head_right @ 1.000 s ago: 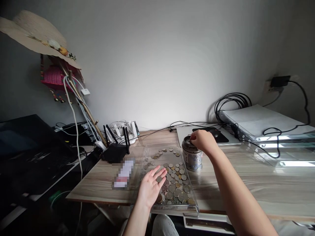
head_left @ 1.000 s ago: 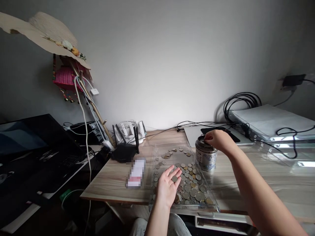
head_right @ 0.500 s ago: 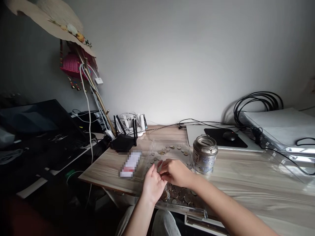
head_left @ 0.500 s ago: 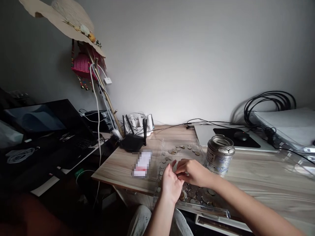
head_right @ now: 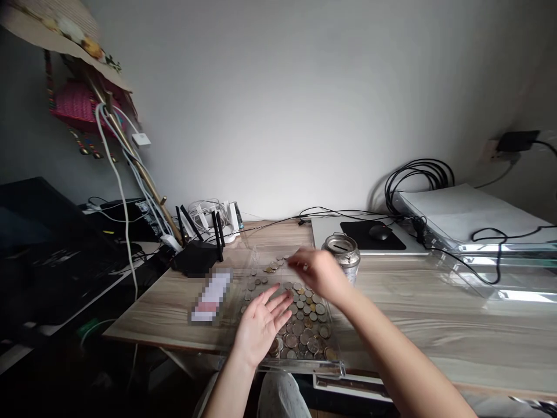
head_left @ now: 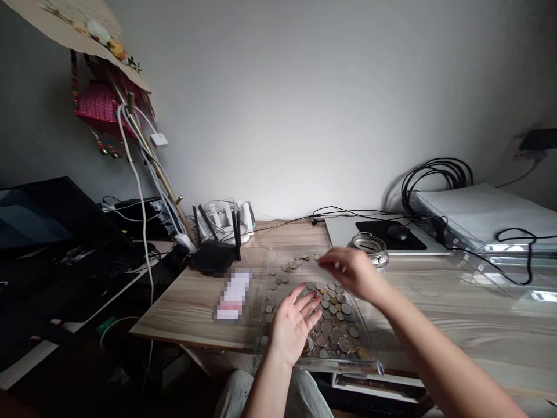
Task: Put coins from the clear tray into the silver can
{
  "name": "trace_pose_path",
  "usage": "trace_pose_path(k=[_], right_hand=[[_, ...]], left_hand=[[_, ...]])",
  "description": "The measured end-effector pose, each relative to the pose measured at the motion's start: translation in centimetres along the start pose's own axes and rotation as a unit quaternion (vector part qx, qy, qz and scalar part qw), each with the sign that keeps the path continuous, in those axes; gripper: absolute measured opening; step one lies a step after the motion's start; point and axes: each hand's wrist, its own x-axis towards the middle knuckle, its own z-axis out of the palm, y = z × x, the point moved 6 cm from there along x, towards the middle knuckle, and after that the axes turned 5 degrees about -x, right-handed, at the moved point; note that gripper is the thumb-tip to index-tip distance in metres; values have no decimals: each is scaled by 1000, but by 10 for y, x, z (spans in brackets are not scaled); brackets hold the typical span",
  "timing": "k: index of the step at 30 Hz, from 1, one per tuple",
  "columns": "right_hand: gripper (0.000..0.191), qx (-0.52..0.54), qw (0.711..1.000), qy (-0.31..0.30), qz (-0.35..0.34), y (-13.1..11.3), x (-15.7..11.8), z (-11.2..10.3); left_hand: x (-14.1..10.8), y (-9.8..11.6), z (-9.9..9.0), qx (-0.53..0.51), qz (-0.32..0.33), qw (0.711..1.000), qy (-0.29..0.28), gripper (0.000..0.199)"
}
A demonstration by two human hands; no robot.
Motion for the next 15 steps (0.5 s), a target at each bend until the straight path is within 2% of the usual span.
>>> trace_pose_path(k=[2, 3, 5, 7, 9, 12, 14, 15], right_hand=[[20, -104, 983, 114, 104, 33, 0, -40], [20, -152, 966, 137, 160, 50, -2, -55], [18, -195, 940, 117, 255, 82, -5, -71], [18, -169, 936, 59, 303, 104, -8, -71], [18, -134, 941, 25, 309, 114, -8, -67], [17, -145, 945, 8, 294, 111, -7, -61], [18, -178, 950, 24, 256, 98, -4, -60], [20, -193, 953, 58, 227, 88, -3, -63]], left_hand=[[0, 0, -1, 22, 0, 1000, 4, 36], [0, 1, -1, 30, 3, 1000, 2, 36], [0, 2, -1, 43, 9, 999, -3, 36], [0, 2, -2, 55, 18, 998, -1, 35], [0, 3, -3, 69, 28, 997, 10, 34], [-1, 5, -4, 101, 58, 993, 28, 32], [-3, 8, -3, 138, 83, 986, 36, 30], [-4, 10, -2, 165, 97, 981, 40, 29]])
